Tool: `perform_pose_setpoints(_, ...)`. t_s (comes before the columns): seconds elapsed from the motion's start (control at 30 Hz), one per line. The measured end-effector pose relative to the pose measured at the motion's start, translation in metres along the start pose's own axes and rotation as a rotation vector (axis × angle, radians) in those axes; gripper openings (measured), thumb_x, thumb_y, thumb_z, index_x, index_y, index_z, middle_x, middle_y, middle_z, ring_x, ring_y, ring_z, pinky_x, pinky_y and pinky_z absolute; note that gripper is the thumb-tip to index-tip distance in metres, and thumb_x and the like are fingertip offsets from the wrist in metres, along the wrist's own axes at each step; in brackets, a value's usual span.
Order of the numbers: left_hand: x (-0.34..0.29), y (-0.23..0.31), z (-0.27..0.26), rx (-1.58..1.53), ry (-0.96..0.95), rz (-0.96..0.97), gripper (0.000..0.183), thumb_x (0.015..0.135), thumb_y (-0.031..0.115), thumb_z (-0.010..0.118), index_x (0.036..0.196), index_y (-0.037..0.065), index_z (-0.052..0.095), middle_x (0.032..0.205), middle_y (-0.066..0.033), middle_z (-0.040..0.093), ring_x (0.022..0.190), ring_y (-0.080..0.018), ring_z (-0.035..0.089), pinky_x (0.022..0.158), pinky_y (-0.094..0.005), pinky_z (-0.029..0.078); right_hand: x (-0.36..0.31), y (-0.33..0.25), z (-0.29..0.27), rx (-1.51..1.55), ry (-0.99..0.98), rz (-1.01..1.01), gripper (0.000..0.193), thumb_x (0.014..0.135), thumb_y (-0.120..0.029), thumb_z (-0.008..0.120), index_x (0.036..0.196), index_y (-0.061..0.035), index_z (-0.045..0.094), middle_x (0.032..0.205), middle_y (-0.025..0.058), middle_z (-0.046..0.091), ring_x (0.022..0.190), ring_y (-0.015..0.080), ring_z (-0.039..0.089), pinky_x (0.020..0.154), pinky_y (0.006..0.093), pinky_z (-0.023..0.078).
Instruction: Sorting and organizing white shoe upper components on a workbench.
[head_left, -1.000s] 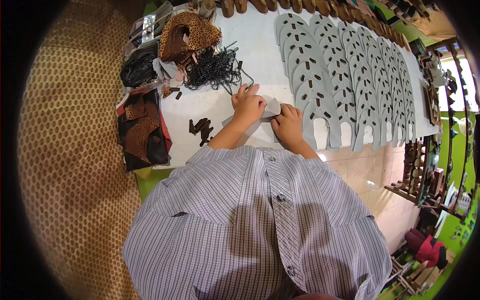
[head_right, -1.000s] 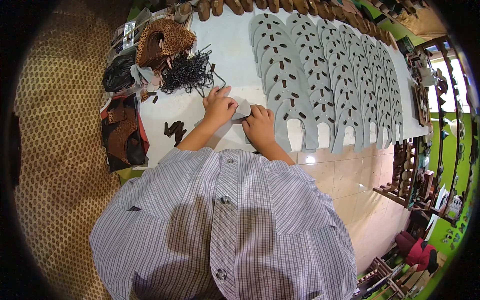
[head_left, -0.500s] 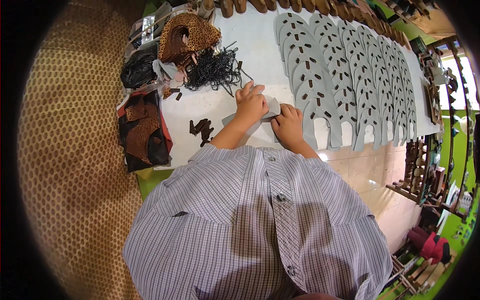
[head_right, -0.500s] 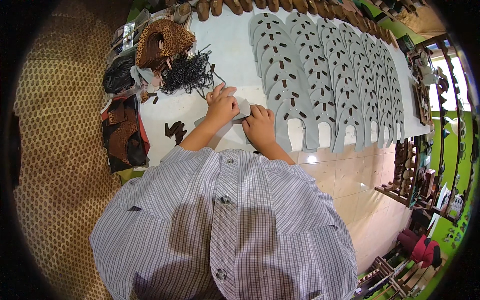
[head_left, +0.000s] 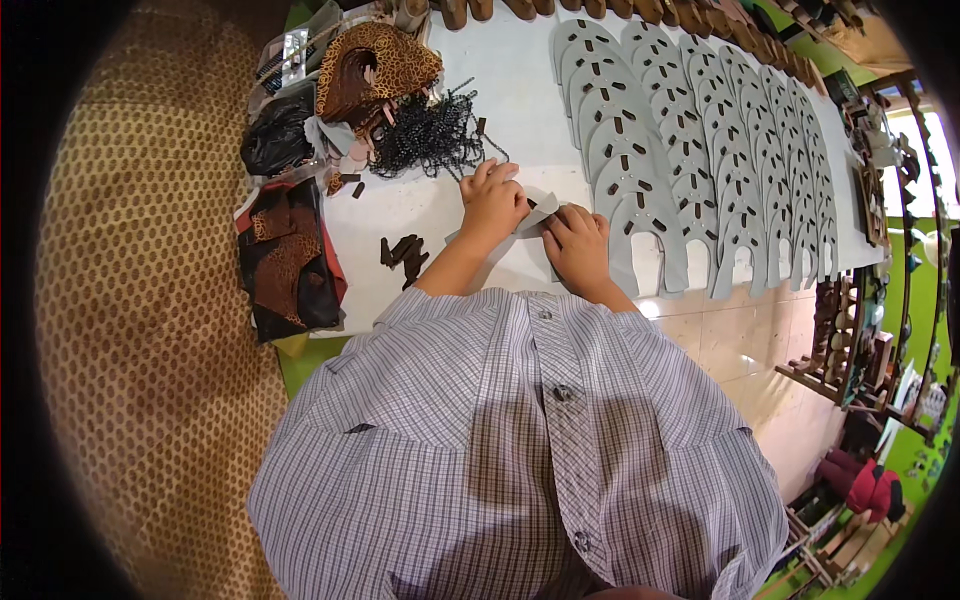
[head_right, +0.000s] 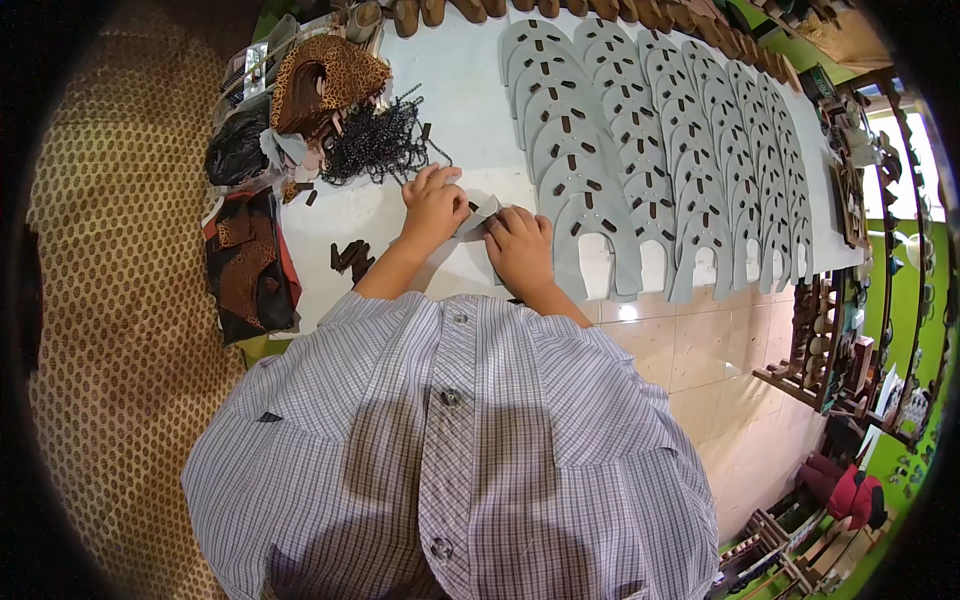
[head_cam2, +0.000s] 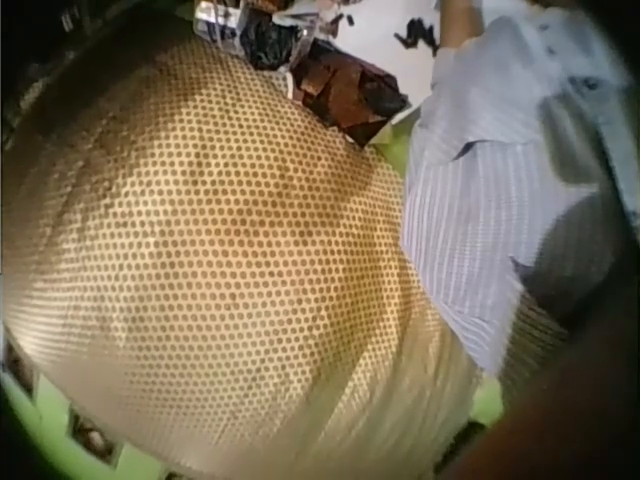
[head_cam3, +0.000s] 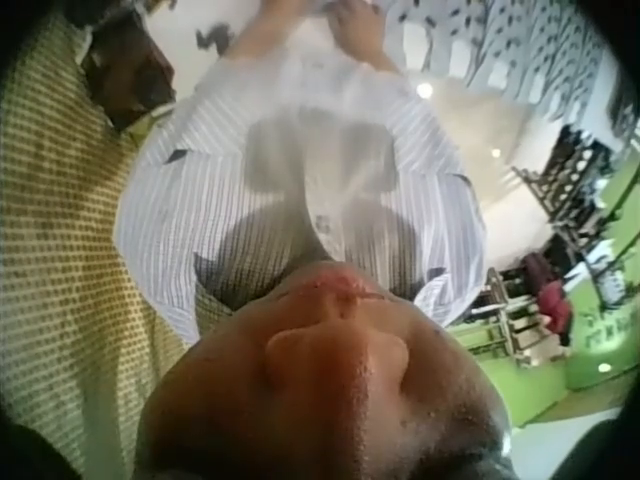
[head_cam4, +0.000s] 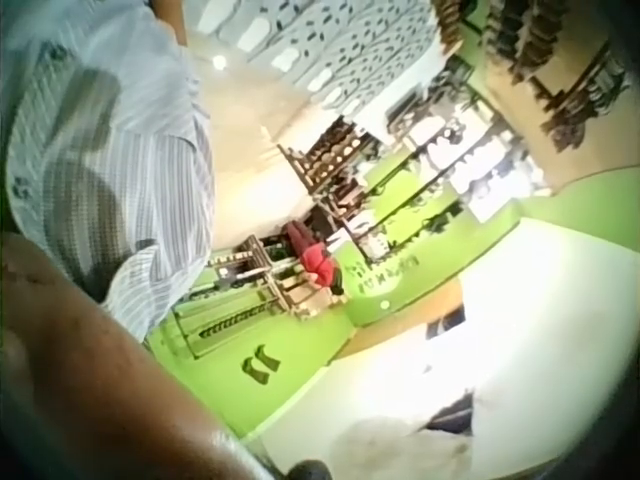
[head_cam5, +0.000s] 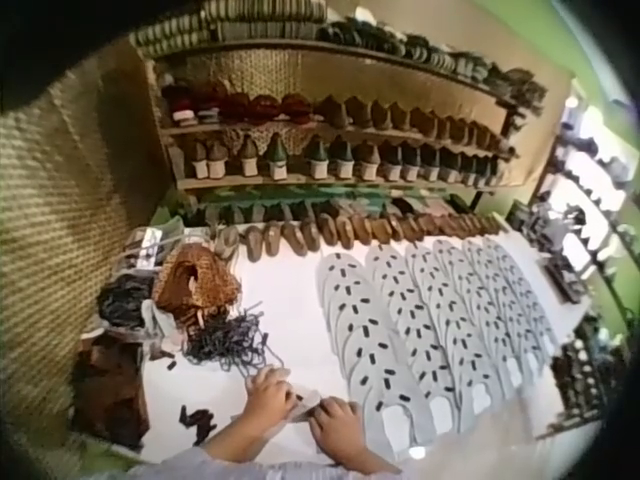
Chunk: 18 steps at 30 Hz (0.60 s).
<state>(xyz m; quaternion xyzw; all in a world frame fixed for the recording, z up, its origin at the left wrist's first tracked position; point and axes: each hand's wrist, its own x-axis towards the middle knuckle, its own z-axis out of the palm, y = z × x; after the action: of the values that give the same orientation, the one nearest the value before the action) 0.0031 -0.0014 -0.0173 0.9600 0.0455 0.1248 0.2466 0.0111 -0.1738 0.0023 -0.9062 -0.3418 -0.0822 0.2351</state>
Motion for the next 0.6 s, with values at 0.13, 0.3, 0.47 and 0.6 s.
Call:
perform_pose_setpoints(0.13, -0.002, -0.005, -0.002, -0.06, -0.016, -0.071, 0.015, 0.074, 0.025, 0.062, 0.071, 0.011, 0.067, 0.12, -0.003, 0.053, 0.119, -0.029, 0.036, 0.095, -0.0461, 0.022, 0.001, -0.001, 0.0, -0.03, 0.011, -0.017, 0.018, 0.075, -0.019, 0.059, 0.09, -0.0103, 0.063, 0.098, 0.001, 0.056, 0.103, 0.0175, 0.05, 0.086, 0.0412, 0.035)
perform_pose_setpoints(0.3, -0.006, -0.005, -0.014, -0.195, -0.047, -0.047, 0.026, 0.079, 0.034, 0.06, 0.074, 0.01, 0.07, 0.12, -0.0051, 0.054, 0.121, -0.0304, 0.034, 0.098, -0.0469, 0.02, 0.0, -0.001, 0.001, -0.046, 0.007, -0.009, 0.017, 0.074, -0.019, 0.059, 0.088, -0.0102, 0.063, 0.098, 0.0006, 0.056, 0.102, 0.0171, 0.05, 0.086, 0.0417, 0.035)
perform_pose_setpoints(0.47, -0.005, -0.015, -0.007, -0.184, -0.086, -0.093, 0.022, 0.075, 0.032, 0.064, 0.074, 0.012, 0.071, 0.12, -0.0032, 0.055, 0.123, -0.0311, 0.031, 0.098, -0.0475, 0.019, 0.0, 0.0, 0.005, -0.006, 0.024, -0.001, 0.016, 0.074, -0.019, 0.059, 0.087, -0.0085, 0.063, 0.098, 0.002, 0.057, 0.1, 0.0181, 0.052, 0.088, 0.0421, 0.033)
perform_pose_setpoints(0.6, 0.003, -0.01, -0.007, -0.164, -0.122, -0.091, 0.017, 0.072, 0.03, 0.066, 0.072, 0.014, 0.071, 0.12, -0.0017, 0.055, 0.123, -0.0311, 0.032, 0.097, -0.048, 0.02, 0.009, 0.007, 0.009, 0.007, 0.012, 0.111, 0.015, 0.072, -0.018, 0.06, 0.084, -0.0085, 0.063, 0.093, 0.0012, 0.059, 0.096, 0.0179, 0.054, 0.086, 0.0415, 0.034)
